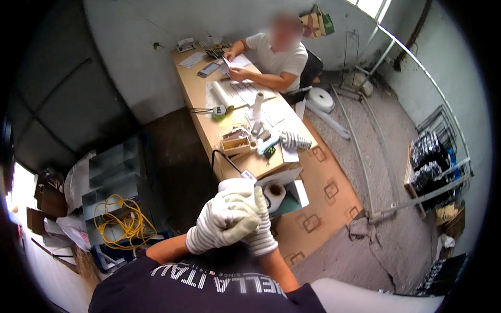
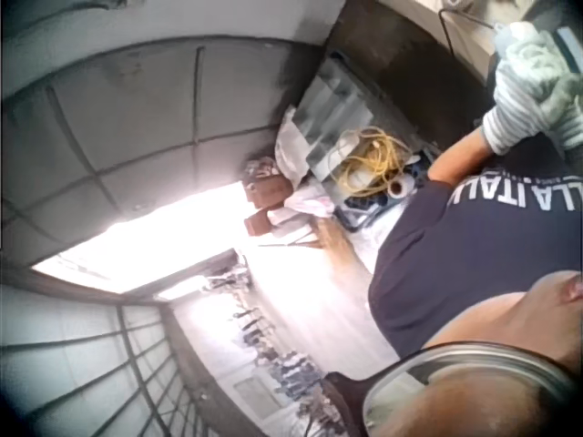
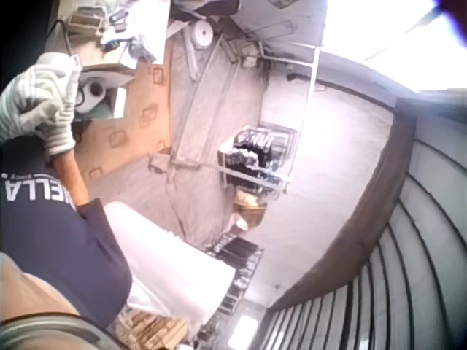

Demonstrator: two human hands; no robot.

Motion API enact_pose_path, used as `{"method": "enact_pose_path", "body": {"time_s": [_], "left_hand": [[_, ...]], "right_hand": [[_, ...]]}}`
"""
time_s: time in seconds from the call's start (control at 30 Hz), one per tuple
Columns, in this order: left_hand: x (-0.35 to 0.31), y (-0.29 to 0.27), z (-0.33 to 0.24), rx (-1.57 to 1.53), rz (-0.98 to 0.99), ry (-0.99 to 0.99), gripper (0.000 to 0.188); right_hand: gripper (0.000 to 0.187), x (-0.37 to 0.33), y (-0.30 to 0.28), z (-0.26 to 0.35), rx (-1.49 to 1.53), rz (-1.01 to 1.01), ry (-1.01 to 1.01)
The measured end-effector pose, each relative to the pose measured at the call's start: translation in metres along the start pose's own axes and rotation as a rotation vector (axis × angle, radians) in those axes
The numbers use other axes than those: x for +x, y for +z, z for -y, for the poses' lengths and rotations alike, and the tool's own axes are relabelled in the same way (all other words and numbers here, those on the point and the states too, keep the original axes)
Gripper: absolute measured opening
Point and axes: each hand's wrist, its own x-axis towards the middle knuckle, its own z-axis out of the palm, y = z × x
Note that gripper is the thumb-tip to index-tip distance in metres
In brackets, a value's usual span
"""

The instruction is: The person, wearing gloves, wraps a cylindrical white object in plastic film, repeatedly pulling the film from a dispenser and smoothing it over the surface by hand.

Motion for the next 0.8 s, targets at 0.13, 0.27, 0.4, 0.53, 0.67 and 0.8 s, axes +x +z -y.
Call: {"method": "enact_pose_path", "body": {"time_s": [0.13, 0.27, 0.4, 0.53, 0.67, 0.8], "left_hand": [[-0.005, -0.002, 0.0, -0.113, -0.093, -0.043, 0.015], [-0.004, 0.001, 0.006, -0.052, -0.087, -0.029, 0.015], [0.003, 0.002, -0.005, -0.024, -0.29, 0.105, 0.022], [-0.008, -0.002, 0.013, -0.155, -0.246, -0.046, 0.021], [0.022, -0.031, 0.027, -0.732, -0.352, -0.365, 0.069], [0.045, -0.058, 0.05, -0.729, -0.442, -0.404, 0.07]], "right_hand": [[0.064, 0.004, 0.001, 0.007, -0.016, 0.091, 0.031], [0.043, 0.009, -0.016, -0.017, -0.005, 0.373, 0.295], [0.059, -0.007, 0.006, -0.077, 0.795, 0.321, 0.328], [0.06, -0.005, 0.008, -0.079, 1.472, 0.153, 0.616], [0.065, 0.017, 0.005, -0.035, 1.544, -0.135, 0.879], [0.074, 0.032, 0.003, -0.026, 1.531, -0.067, 0.907]]}}
